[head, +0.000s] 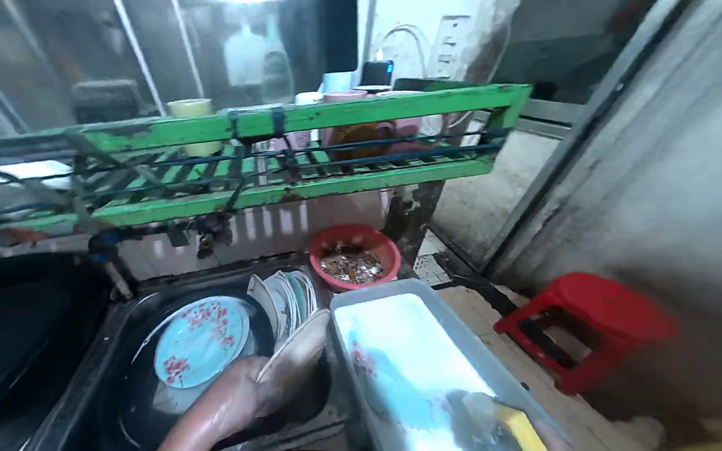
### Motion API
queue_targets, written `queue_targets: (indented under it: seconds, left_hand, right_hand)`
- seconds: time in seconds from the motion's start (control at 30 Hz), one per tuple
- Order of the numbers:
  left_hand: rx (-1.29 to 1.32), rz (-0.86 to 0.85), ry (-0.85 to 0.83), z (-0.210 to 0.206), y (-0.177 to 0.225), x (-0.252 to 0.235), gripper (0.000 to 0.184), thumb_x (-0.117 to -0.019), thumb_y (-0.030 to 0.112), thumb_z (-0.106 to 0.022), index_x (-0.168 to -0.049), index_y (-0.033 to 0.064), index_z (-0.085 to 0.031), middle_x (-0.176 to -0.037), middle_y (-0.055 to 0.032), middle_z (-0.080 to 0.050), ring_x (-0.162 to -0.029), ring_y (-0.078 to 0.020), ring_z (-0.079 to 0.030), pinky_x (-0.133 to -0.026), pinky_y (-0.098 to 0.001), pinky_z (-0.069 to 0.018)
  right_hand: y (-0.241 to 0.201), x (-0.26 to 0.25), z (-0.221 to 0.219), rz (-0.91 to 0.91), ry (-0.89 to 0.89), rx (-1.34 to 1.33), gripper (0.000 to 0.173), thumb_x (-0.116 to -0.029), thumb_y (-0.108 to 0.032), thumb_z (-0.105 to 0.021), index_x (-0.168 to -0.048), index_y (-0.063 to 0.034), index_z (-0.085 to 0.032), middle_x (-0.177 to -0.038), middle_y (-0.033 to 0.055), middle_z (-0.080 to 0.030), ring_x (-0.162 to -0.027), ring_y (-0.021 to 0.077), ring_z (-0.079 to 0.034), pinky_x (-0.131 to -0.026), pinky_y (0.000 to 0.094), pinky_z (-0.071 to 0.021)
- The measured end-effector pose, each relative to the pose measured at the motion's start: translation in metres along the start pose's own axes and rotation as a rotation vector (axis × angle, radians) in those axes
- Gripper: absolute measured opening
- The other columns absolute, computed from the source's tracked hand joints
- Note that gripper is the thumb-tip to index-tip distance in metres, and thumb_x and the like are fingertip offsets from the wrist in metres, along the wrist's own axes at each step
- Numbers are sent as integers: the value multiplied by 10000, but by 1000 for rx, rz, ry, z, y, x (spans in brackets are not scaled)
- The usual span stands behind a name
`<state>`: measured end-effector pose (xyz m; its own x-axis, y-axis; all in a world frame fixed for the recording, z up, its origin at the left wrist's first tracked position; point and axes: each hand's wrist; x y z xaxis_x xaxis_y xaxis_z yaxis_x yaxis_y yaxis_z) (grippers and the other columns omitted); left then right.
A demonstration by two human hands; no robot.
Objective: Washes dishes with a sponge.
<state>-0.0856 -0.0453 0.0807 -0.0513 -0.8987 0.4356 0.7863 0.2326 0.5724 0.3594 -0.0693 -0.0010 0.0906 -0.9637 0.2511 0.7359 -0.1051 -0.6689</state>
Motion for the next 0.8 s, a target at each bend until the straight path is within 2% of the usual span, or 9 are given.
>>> queue_targets:
  seconds: [0.1,0.2,0.33,0.4,0.47,0.53,0.63,0.7,0.8]
  left_hand:
    - [-251,-312,63,13,48,37,292,-962,229,-651,-1183,54,-731,-1120,-187,-705,-1098,-363,-651,-967,-570,-495]
    - [-539,-589,98,-13,82,38,301,-977,161,-628,-1264,124,-712,-1250,-111,-705,-1146,-329,-673,-941,-535,-557]
    - [-740,-839,-25,-81,121,3,173,-973,37,-577,-1009,-10,-740,-1048,-178,-735,-1086,-375,-677,-945,-520,-535]
    - [-738,-779,-150,-116,133,-14,210,-994,41,-544,-1007,-66,-725,-1054,-240,-717,-1086,-424,-667,-945,-561,-520]
    - [-686,-684,-201,-147,134,-35,256,-1015,55,-512,-1106,-99,-695,-1178,-293,-670,-1154,-456,-633,-973,-585,-513]
    - [-629,-609,-213,-166,133,-51,351,-1038,129,-501,-1256,-112,-634,-1364,-313,-578,-1303,-463,-542,-1073,-586,-445]
    - [-706,-463,-334,-176,140,-69,770,-1035,490,-506,-1533,-77,-355,-1636,-282,-260,-1509,-451,-273,-1187,-617,-277]
    - [-762,-406,-412,-168,150,-80,877,-1027,625,-405,-1605,-11,-228,-1681,-258,-127,-1527,-477,-199,-1169,-676,-241]
    - [-693,-442,-251,-157,128,-116,550,-1073,462,-421,-1551,193,-454,-1675,-111,-280,-1541,-418,-210,-1148,-763,-172]
  right_hand:
    - [-3,3,2,56,32,-88,847,-800,-200,-811,-1501,56,-409,-1377,343,-551,-1274,468,-563,-1081,633,-432]
    - [-3,8,0,55,119,-186,846,-785,-252,-817,-1452,107,-440,-1296,337,-609,-1197,443,-618,-1039,603,-475]
    - [4,12,1,51,178,-344,890,-760,-247,-819,-1449,126,-397,-1258,305,-625,-1150,340,-652,-1006,515,-521]
    - [9,14,-1,32,222,-459,931,-731,-243,-811,-1458,125,-360,-1250,276,-625,-1117,266,-664,-970,457,-551]
    - [8,16,-1,18,257,-590,975,-729,-227,-810,-1484,114,-294,-1265,221,-606,-1094,160,-658,-945,365,-567]
    - [5,17,-1,0,275,-681,958,-744,-184,-787,-1498,98,-268,-1276,204,-594,-1087,136,-655,-928,343,-571]
    - [-1,18,2,-48,243,-709,951,-767,-179,-769,-1526,68,-252,-1306,203,-585,-1112,151,-653,-949,356,-567]
    - [-2,17,2,-67,220,-669,933,-754,-201,-780,-1503,79,-300,-1276,224,-605,-1104,195,-659,-948,394,-563]
    - [1,13,-1,-54,185,-596,894,-760,-245,-793,-1472,81,-363,-1256,239,-620,-1100,225,-661,-955,425,-559]
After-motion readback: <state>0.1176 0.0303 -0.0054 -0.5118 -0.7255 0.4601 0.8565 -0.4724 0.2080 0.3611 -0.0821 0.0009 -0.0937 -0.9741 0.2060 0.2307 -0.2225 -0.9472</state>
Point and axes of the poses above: each hand's wrist, its own x-axis away from the middle knuckle, its own z-axis out of the back of the hand, y = z × x
